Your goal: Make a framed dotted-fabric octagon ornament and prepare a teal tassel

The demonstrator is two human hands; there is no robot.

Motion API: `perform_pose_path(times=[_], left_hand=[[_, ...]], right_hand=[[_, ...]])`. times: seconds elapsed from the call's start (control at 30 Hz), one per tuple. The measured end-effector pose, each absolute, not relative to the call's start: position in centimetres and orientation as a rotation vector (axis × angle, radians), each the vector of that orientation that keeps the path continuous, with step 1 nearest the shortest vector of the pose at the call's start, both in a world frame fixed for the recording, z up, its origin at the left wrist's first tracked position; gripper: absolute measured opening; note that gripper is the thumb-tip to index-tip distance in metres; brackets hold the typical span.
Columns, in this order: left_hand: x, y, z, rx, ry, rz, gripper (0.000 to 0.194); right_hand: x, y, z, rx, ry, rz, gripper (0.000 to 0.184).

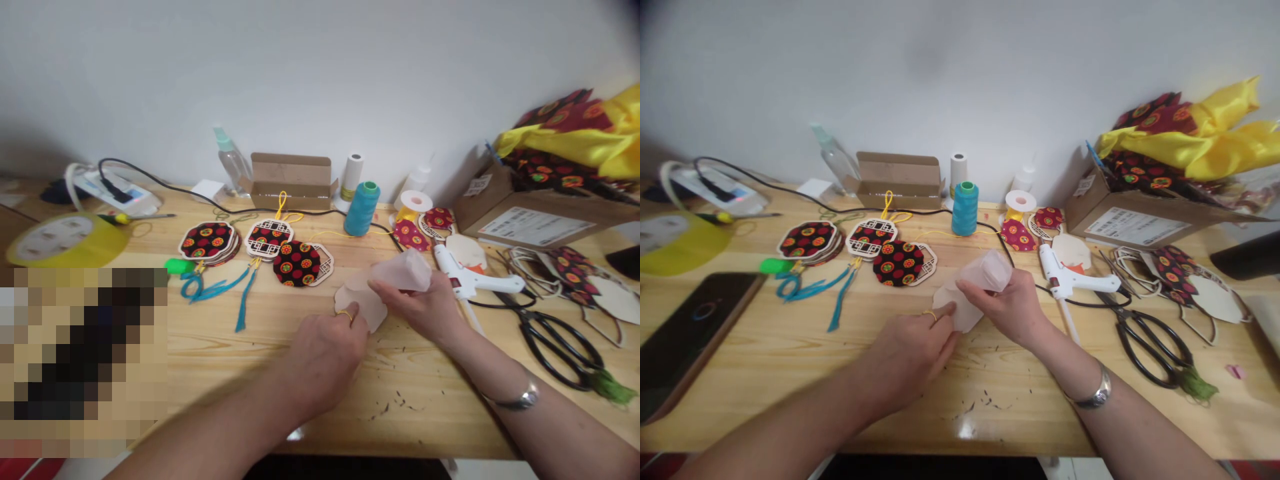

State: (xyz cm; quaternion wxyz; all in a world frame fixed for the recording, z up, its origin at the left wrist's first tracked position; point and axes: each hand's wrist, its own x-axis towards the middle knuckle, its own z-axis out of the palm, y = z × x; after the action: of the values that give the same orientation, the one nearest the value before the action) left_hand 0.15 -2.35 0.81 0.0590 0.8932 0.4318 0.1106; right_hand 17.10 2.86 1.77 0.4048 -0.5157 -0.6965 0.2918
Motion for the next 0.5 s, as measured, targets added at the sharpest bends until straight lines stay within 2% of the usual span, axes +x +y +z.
perform_pose_path(times=[0.2,0.5], left_hand=[[0.23,-2.35,1.31,2.688,1.296,0.275,0.013],[0.19,-2.37,1.19,2.698,1.310,0.274,0.012]], right_hand=[[16.73,2.48,1.67,-1.165,-1.820,0.901,0.014],[16.85,2.59,1.65,-1.238,-1.805,0.796,0.018]])
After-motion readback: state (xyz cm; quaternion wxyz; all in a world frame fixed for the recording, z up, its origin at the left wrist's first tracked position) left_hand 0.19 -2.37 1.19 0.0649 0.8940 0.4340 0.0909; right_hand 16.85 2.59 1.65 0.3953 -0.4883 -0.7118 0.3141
